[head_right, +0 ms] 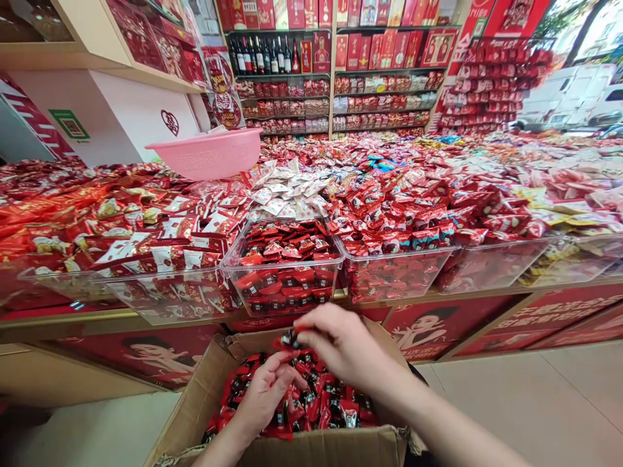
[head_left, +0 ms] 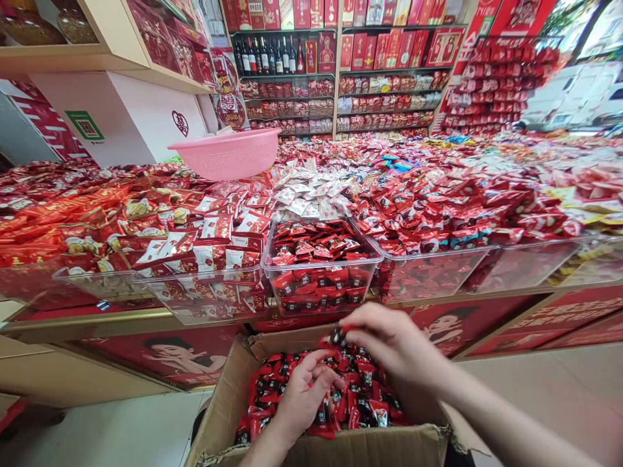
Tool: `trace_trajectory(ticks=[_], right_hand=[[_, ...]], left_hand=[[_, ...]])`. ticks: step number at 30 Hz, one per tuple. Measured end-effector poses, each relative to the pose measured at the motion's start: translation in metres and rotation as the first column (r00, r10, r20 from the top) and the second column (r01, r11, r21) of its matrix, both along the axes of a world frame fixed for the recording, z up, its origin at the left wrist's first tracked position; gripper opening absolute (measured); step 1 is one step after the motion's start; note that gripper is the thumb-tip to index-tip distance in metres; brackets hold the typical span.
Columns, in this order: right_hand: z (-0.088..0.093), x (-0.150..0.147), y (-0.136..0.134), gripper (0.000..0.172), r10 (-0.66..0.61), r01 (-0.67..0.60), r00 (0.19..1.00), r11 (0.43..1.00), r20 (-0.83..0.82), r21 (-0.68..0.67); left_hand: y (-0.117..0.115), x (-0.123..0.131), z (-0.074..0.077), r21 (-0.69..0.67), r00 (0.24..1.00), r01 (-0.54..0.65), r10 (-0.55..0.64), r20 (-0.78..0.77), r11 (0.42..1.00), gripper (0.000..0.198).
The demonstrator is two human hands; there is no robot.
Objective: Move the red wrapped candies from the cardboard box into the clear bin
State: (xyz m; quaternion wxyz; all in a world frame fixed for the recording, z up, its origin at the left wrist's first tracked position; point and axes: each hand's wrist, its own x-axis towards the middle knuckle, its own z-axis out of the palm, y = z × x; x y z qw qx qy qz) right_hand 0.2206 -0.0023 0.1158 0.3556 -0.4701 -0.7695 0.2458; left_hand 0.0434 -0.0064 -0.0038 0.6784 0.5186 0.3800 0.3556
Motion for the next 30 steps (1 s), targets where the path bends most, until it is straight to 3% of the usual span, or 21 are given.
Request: trace_trajectory(ticks=[4, 7, 10, 14, 18, 24, 30], right_hand=[[0.076, 0.017, 0.034, 0.025, -0.180, 0.123, 0.963, 0.956, 0.201, 0.267], [0.101, 0.018, 0.074, 0.025, -0.182, 0.084, 0.881, 0.969, 0.437, 0.234], [0.098, 0.009, 0.105, 0.023, -0.089, -0.003, 0.775, 0.990, 0.625, 0.144], [0.089, -0.001, 0.118, 0.021, 0.016, -0.075, 0.688, 0.996, 0.726, 0.050], [0.089, -0.004, 0.119, 0.020, 0.088, -0.099, 0.661, 0.995, 0.745, -0.029], [0.087, -0.003, 0.129, 0.020, 0.131, -0.155, 0.676, 0.987, 0.725, -0.034], [0.090, -0.007, 0.128, 0.023, 0.152, -0.136, 0.591, 0.987, 0.792, -0.088]], left_hand=[[0.001, 0.004, 0.002, -0.017, 0.997, -0.031, 0.030, -0.072, 0.999, 0.028], [0.003, 0.005, 0.003, -0.003, 0.994, -0.070, 0.069, -0.087, 0.998, 0.025], [0.003, 0.003, 0.002, 0.007, 0.993, -0.075, 0.075, -0.096, 0.997, 0.025], [0.002, 0.001, 0.000, 0.001, 0.994, -0.046, 0.046, -0.098, 0.999, 0.024], [0.002, 0.002, -0.002, 0.007, 0.994, -0.038, 0.038, -0.104, 0.999, 0.023], [0.002, 0.002, -0.003, 0.030, 0.990, -0.025, 0.029, -0.140, 0.999, 0.024], [0.001, 0.000, 0.000, 0.057, 0.987, -0.008, 0.018, -0.162, 0.998, 0.020]])
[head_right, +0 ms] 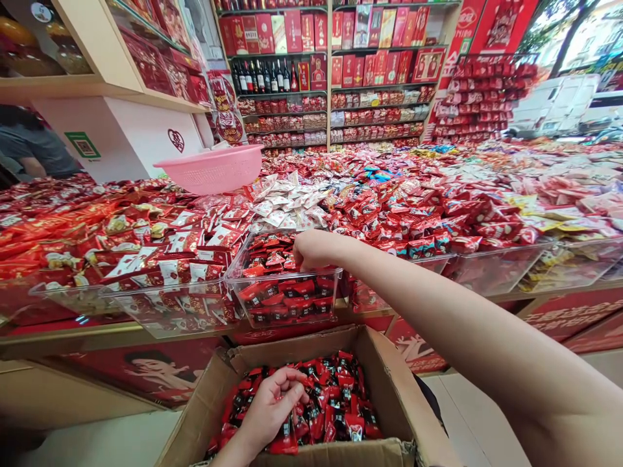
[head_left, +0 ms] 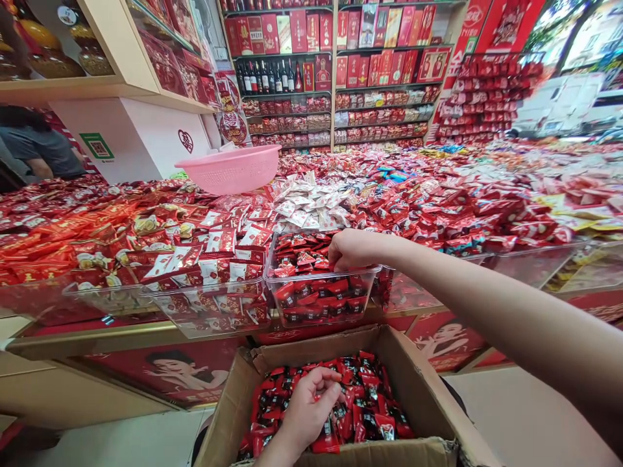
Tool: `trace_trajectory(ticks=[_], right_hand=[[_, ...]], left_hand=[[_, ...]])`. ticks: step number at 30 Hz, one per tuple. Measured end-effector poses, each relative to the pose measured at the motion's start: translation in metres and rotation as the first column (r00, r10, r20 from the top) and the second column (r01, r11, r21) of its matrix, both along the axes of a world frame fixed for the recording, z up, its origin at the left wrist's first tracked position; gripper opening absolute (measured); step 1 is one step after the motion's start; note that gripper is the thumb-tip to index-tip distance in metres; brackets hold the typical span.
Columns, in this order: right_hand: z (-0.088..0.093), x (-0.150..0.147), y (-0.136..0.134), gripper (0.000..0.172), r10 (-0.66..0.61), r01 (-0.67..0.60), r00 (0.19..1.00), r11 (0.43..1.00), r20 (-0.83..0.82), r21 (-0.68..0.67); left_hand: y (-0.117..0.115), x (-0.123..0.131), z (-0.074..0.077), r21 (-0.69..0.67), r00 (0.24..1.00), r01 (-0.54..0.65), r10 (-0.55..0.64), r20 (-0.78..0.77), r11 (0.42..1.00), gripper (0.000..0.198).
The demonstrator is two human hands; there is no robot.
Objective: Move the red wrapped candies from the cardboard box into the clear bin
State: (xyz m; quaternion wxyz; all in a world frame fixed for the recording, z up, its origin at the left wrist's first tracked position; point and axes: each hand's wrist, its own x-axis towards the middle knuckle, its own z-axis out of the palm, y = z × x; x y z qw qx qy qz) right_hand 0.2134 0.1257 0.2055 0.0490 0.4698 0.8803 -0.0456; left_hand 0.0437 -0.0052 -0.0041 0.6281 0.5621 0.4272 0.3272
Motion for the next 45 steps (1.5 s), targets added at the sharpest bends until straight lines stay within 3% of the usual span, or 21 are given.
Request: trace_trajectory(ticks=[5, 10, 16, 25, 30, 36, 40, 45], right_hand=[[0.007, -0.005, -0.005, 0.023, 0.001, 0.000, 0.997, 1.000, 0.075, -0.017], [0.012, -0.001, -0.008, 0.026, -0.034, 0.034, 0.999, 0.994, 0.003, -0.099], [0.006, 0.009, -0.004, 0.026, -0.053, 0.047, 0.996, 0.996, -0.078, -0.075], [0.000, 0.008, -0.004, 0.023, -0.055, 0.049, 0.996, 0.994, -0.068, -0.096], [0.009, 0.010, -0.002, 0.020, -0.029, 0.032, 0.995, 0.999, -0.099, 0.030], [0.020, 0.013, 0.025, 0.021, -0.119, 0.153, 0.979, 0.964, -0.164, 0.217], [0.017, 0.000, 0.043, 0.021, -0.131, 0.150, 0.980, 0.981, -0.150, 0.122], [0.017, -0.034, 0.051, 0.023, -0.066, 0.080, 0.981, 0.994, -0.184, 0.069]], left_hand=[[0.000, 0.001, 0.002, -0.020, 1.000, -0.006, 0.006, 0.007, 1.000, 0.021], [-0.002, 0.002, 0.007, -0.015, 0.999, -0.035, 0.035, -0.019, 0.999, 0.017], [-0.001, 0.002, 0.010, -0.001, 0.999, -0.032, 0.032, -0.025, 0.999, 0.017], [0.000, 0.005, 0.001, -0.029, 0.998, -0.064, 0.064, 0.015, 0.998, 0.020], [0.001, 0.003, 0.001, -0.016, 1.000, -0.019, 0.019, -0.017, 1.000, 0.018], [0.003, 0.002, 0.002, -0.010, 0.998, 0.003, -0.004, -0.061, 1.000, 0.020], [0.004, 0.001, -0.006, 0.018, 0.998, 0.005, -0.004, -0.069, 1.000, 0.025], [0.007, 0.000, -0.028, 0.072, 0.999, -0.013, 0.015, -0.028, 0.997, 0.033]])
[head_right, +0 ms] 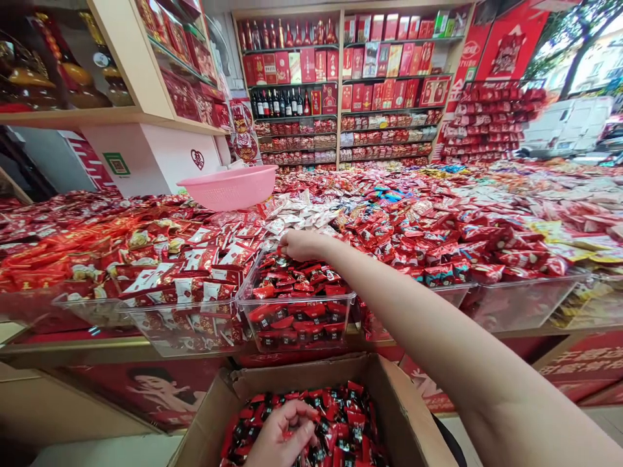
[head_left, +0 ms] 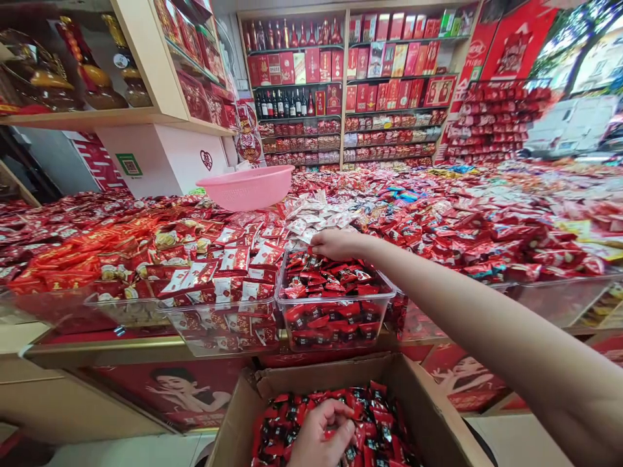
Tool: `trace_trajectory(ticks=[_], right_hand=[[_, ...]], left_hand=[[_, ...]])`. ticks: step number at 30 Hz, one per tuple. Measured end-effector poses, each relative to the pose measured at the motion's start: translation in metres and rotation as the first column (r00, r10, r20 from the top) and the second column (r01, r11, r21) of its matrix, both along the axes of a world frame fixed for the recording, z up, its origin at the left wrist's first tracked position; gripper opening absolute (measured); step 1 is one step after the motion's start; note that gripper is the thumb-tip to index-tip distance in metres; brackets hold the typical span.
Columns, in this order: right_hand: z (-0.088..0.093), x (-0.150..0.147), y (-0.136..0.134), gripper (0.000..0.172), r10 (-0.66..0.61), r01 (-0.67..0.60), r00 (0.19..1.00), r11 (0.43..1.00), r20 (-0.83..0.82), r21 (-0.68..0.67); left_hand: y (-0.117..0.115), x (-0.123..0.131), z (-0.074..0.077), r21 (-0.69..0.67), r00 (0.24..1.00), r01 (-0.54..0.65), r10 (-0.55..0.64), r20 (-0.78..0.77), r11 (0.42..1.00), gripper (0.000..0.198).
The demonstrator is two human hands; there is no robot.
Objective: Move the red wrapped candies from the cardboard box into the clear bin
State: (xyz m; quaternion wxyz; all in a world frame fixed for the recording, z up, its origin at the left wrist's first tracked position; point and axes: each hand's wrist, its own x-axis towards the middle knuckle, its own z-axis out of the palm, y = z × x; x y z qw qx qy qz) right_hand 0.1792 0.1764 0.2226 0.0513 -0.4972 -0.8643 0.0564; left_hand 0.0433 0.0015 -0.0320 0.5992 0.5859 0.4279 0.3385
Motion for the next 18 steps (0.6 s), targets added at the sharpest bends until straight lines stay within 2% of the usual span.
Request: trace_trajectory(ticks=[4, 10, 14, 18], right_hand=[[-0.008, -0.029, 0.000, 0.018, 0.080, -0.080, 0.997, 0.997, -0.015, 0.014], [-0.027, -0.041, -0.005, 0.021, 0.093, -0.076, 0.994, 0.972, -0.065, 0.223], [-0.029, -0.035, -0.008, 0.021, 0.181, -0.173, 0.983, 0.963, -0.022, 0.205], [-0.026, -0.022, -0.018, 0.021, 0.158, -0.120, 0.981, 0.951, -0.112, 0.285]], left_hand=[[0.003, -0.001, -0.009, 0.034, 1.000, 0.012, -0.011, -0.027, 0.999, 0.034], [0.002, 0.000, -0.009, 0.037, 1.000, -0.006, 0.007, -0.029, 0.999, 0.030], [0.002, 0.000, -0.002, 0.015, 0.999, -0.037, 0.037, -0.018, 0.999, 0.025], [0.002, -0.004, 0.013, -0.058, 0.999, -0.030, 0.031, 0.019, 0.998, 0.021]])
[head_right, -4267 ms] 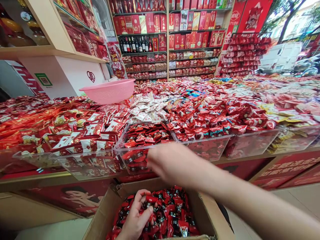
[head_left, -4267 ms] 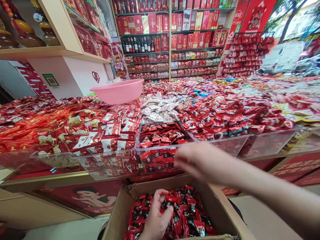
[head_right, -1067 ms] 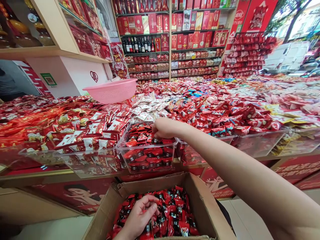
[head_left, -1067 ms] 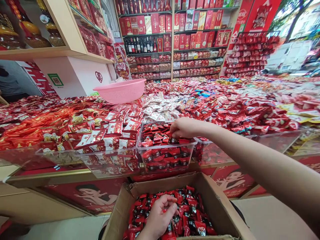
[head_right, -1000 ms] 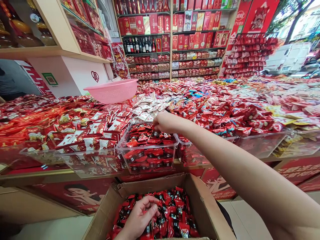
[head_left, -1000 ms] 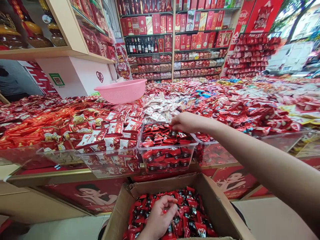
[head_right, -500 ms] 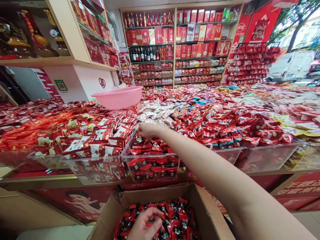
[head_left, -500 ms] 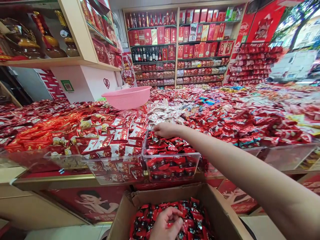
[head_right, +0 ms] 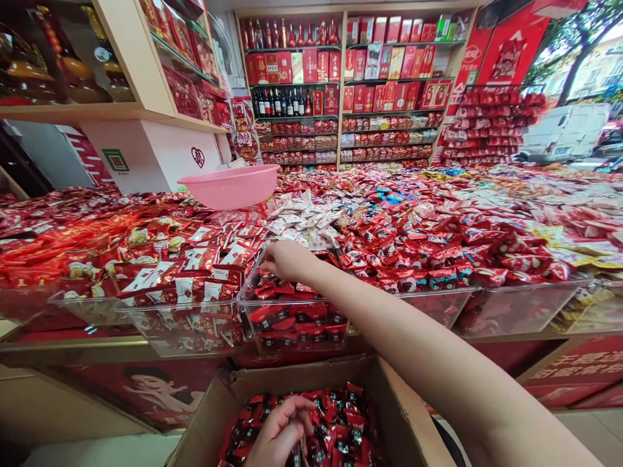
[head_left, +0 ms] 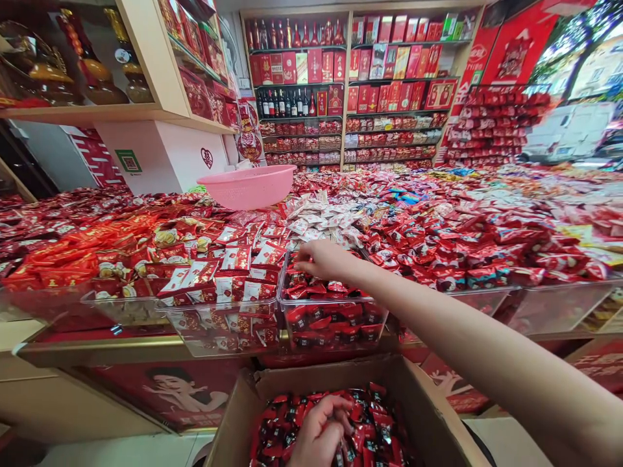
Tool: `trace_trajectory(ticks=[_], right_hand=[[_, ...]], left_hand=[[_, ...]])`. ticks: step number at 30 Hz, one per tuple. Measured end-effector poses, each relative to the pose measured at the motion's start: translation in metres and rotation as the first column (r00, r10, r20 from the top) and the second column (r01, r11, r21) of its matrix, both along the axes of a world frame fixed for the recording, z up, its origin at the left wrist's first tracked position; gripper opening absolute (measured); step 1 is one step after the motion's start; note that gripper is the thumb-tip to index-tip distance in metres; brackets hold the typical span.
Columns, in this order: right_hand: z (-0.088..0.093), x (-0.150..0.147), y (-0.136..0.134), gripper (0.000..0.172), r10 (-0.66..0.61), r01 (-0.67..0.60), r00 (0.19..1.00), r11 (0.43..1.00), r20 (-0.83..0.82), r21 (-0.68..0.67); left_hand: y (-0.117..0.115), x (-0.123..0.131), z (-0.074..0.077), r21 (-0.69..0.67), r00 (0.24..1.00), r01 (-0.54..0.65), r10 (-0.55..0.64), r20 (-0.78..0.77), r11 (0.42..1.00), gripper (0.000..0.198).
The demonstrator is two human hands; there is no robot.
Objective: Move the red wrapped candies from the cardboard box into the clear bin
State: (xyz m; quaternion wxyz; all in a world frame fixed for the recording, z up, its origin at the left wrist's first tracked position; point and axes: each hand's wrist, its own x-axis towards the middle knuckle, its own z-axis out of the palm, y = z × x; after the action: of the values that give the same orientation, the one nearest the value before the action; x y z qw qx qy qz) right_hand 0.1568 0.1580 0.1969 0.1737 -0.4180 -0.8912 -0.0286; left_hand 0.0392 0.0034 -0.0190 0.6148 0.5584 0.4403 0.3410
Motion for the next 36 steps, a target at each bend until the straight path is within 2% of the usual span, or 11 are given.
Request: trace_trajectory(ticks=[8, 11, 14, 16, 18, 20, 23, 26, 29, 32, 36], right_hand=[[-0.009, 0.021, -0.003, 0.033, -0.018, 0.033, 0.991, 0.993, 0.134, -0.111], [-0.003, 0.028, -0.027, 0.024, -0.036, 0.034, 0.998, 0.998, -0.049, -0.047], [-0.010, 0.037, -0.085, 0.016, -0.032, -0.002, 0.949, 0.994, -0.315, -0.106], [-0.034, 0.043, -0.126, 0.017, -0.024, -0.102, 0.936, 0.936, -0.350, -0.338], [-0.072, 0.045, -0.156, 0.016, -0.119, -0.052, 0.928, 0.897, -0.354, -0.439], [-0.117, 0.044, -0.171, 0.020, -0.271, 0.049, 0.882, 0.867, -0.386, -0.496], [-0.171, 0.041, -0.173, 0.017, -0.421, -0.015, 0.766, 0.745, -0.487, -0.667], [-0.196, 0.039, -0.167, 0.016, -0.531, -0.129, 0.606, 0.669, -0.592, -0.732], [-0.199, 0.037, -0.167, 0.016, -0.579, -0.199, 0.513, 0.638, -0.634, -0.744], [-0.193, 0.033, -0.170, 0.015, -0.526, -0.078, 0.558, 0.737, -0.642, -0.672], [-0.189, 0.024, -0.173, 0.014, -0.233, 0.054, 0.805, 0.944, -0.545, -0.325]], left_hand=[[-0.001, 0.004, 0.000, -0.012, 0.986, -0.154, 0.155, 0.067, 0.988, 0.041], [0.003, 0.002, 0.000, -0.003, 0.969, -0.183, 0.181, 0.167, 0.983, 0.035], [0.005, -0.001, 0.005, -0.073, 0.919, -0.273, 0.283, 0.274, 0.959, 0.033], [0.006, -0.002, 0.009, -0.119, 0.882, -0.316, 0.338, 0.330, 0.941, 0.032], [0.007, -0.002, 0.011, -0.132, 0.857, -0.315, 0.342, 0.385, 0.940, 0.030], [0.007, 0.001, 0.011, -0.137, 0.851, -0.294, 0.324, 0.414, 0.946, 0.031], [0.007, 0.004, 0.008, -0.139, 0.868, -0.249, 0.284, 0.407, 0.959, 0.031], [0.006, 0.006, 0.007, -0.161, 0.868, -0.230, 0.277, 0.413, 0.960, 0.033], [0.005, 0.004, 0.009, -0.208, 0.835, -0.245, 0.315, 0.451, 0.947, 0.034], [0.004, 0.001, 0.012, -0.257, 0.828, -0.295, 0.381, 0.411, 0.920, 0.031], [0.003, -0.001, 0.015, -0.444, 0.867, -0.128, 0.317, 0.383, 0.887, 0.026]])
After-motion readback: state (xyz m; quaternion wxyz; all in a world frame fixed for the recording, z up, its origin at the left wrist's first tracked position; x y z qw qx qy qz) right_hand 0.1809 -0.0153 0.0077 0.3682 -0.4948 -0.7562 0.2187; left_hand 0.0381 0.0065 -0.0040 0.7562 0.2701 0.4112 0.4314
